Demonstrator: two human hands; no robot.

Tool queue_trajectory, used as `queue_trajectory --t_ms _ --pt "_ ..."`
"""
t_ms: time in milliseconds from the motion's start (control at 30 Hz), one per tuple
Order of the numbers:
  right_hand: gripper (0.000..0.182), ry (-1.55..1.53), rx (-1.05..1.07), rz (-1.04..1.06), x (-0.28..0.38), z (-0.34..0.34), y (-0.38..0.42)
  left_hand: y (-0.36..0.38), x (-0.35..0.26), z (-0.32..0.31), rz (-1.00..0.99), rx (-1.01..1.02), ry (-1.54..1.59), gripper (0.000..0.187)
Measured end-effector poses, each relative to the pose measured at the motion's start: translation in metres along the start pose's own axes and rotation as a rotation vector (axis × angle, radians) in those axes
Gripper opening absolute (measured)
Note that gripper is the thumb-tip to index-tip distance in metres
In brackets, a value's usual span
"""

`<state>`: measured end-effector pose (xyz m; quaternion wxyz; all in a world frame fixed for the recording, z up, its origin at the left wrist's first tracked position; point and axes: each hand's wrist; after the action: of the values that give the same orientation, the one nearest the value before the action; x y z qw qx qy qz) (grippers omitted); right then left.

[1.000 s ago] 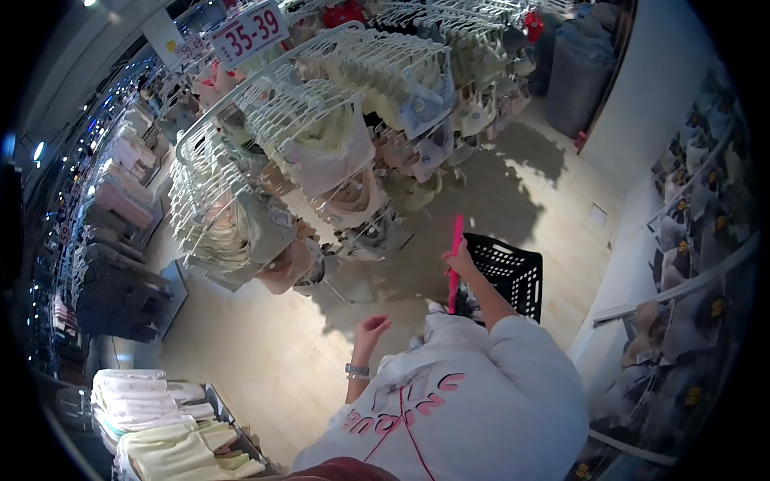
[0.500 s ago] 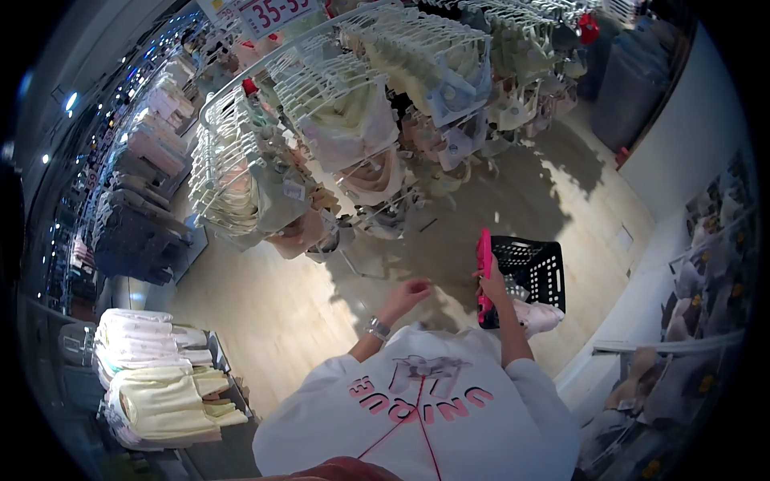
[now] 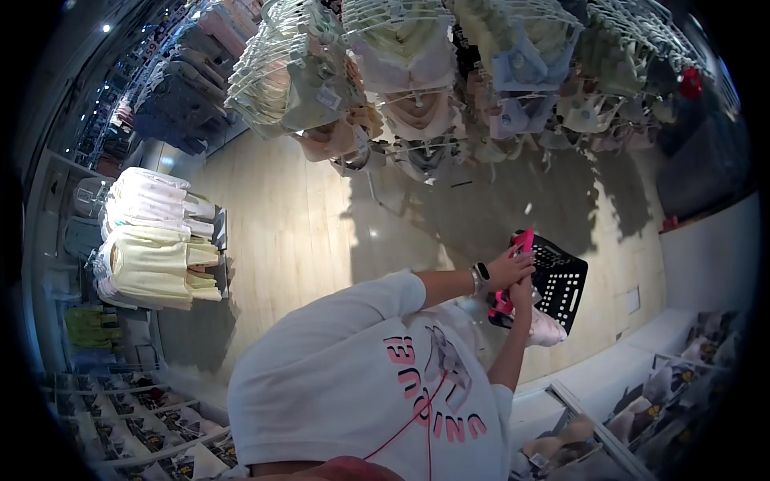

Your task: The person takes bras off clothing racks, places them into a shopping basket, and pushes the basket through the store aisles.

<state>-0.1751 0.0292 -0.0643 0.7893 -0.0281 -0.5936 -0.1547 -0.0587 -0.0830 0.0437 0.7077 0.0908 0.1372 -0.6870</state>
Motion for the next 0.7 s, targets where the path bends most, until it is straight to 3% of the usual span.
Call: queue_trajectory --t_ms 33,67,167,200,300,400,500,700 --pt "0.052 -0.007 -0.026 0.054 0.010 0.004 0.004 -0.006 -0.005 -0.007 0.031 0.009 -0.021 0.061" --pt "0.049 -0.202 0.026 -0.178 0.053 0.012 0.013 -0.012 -0.009 -0.015 0.029 -0.005 -0.018 0.061" --pt "0.048 -0.281 0.001 -0.300 0.071 0.028 0.025 -0.025 -0.019 -0.029 0.029 -0.022 -0.012 0.062" --pt "0.052 -0.257 -0.001 -0.299 0.073 0.033 0.027 -0.028 -0.023 -0.028 0.028 -0.010 -0.014 0.062" --pt "0.039 -0.028 -0.223 -0.180 0.079 0.036 0.036 -0.036 -0.034 -0.015 0.028 0.059 0.030 0.061" --pt "0.032 0.233 -0.268 -0.090 0.035 0.057 0.040 -0.048 -0.042 -0.025 0.044 0.045 0.023 0.058" --pt "0.035 0.277 -0.282 -0.205 0.052 0.068 0.052 -0.064 -0.045 -0.052 0.051 0.013 0.034 0.054" --pt "0.023 0.359 -0.394 -0.120 0.080 0.087 0.061 -0.088 -0.058 -0.048 -0.007 0.022 0.070 0.050"
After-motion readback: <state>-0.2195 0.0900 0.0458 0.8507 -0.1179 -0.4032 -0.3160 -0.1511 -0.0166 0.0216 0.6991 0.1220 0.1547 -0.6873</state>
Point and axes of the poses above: each hand's wrist, its own y-axis away from the middle knuckle, its own z-axis out of the back of the hand, x = y × z, and after that the axes turned 13 degrees about x, right-handed
